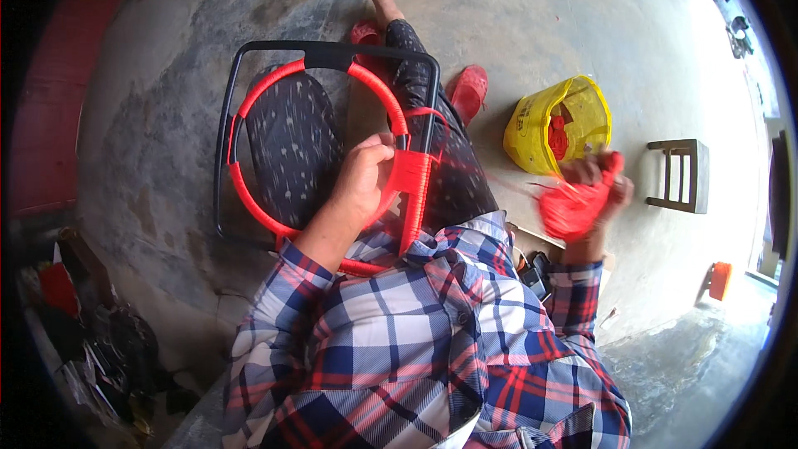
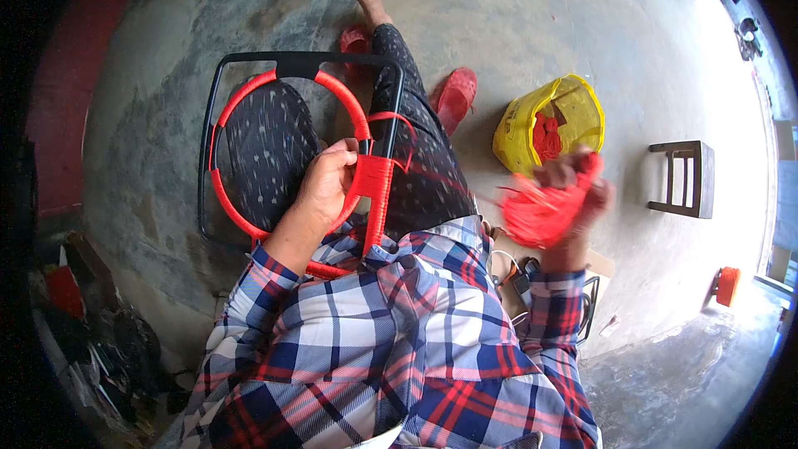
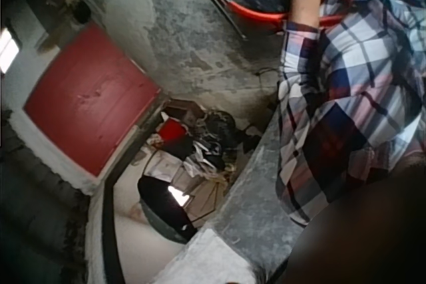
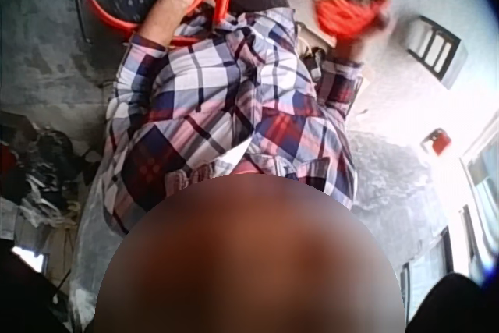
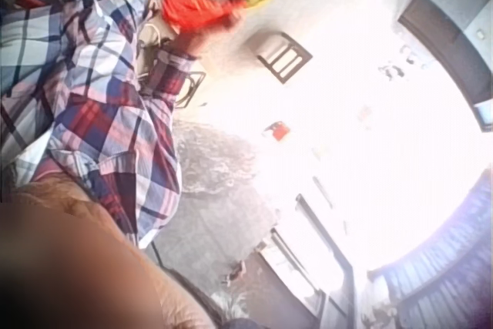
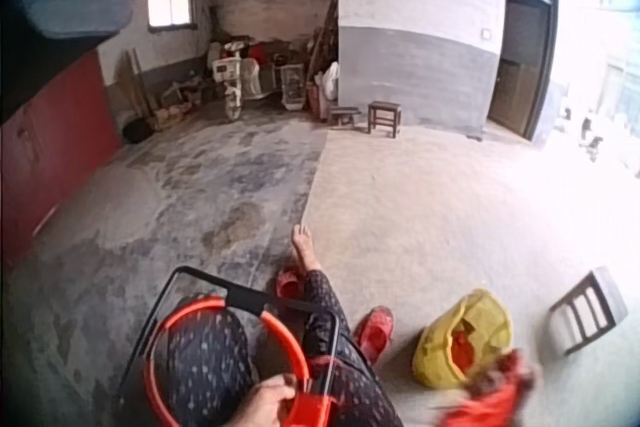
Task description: The person is wrapping red plastic cord around a black chair frame component.
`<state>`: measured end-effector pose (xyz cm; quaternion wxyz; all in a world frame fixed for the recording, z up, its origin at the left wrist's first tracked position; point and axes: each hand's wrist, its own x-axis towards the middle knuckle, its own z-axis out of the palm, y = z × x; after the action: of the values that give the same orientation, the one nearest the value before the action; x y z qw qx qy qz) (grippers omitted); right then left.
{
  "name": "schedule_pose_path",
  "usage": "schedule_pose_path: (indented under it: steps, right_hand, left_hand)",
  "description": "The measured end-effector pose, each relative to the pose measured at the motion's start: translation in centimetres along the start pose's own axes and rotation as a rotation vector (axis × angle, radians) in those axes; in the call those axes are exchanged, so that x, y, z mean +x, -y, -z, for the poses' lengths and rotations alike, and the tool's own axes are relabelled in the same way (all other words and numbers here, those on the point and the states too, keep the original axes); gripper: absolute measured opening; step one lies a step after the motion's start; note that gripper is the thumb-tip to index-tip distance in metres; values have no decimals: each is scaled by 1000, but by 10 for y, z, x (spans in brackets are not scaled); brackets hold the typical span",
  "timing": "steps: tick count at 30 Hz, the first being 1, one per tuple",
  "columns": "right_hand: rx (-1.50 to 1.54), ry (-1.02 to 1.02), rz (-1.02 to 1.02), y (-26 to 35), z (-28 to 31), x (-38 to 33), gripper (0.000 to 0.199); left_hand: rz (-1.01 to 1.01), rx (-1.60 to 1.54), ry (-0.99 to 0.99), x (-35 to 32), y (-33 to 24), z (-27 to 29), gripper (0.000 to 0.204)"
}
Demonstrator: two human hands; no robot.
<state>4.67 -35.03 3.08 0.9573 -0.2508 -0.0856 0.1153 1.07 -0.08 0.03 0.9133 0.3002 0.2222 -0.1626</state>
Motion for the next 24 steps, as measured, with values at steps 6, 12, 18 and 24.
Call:
schedule_pose_path:
  steps: [6, 12, 18, 24]
  right_hand:
    - [-54, -349, 244, 88, 59, -31, 25]
    - [-814, -441, -181, -46, -10, 16, 32]
    - [-876, 9, -533, -115, -53, 43, 13]
    - [-435, -134, -448, -77, -74, 32, 14]
  left_hand:
    - [-107, 56, -31, -12, -5, -22, 33]
    - [-44, 82, 49, -10, -6, -17, 26]
    - [-41, 234, 45, -11, 0, -18, 19]
    - [-27, 233, -10, -11, 3, -9, 15]
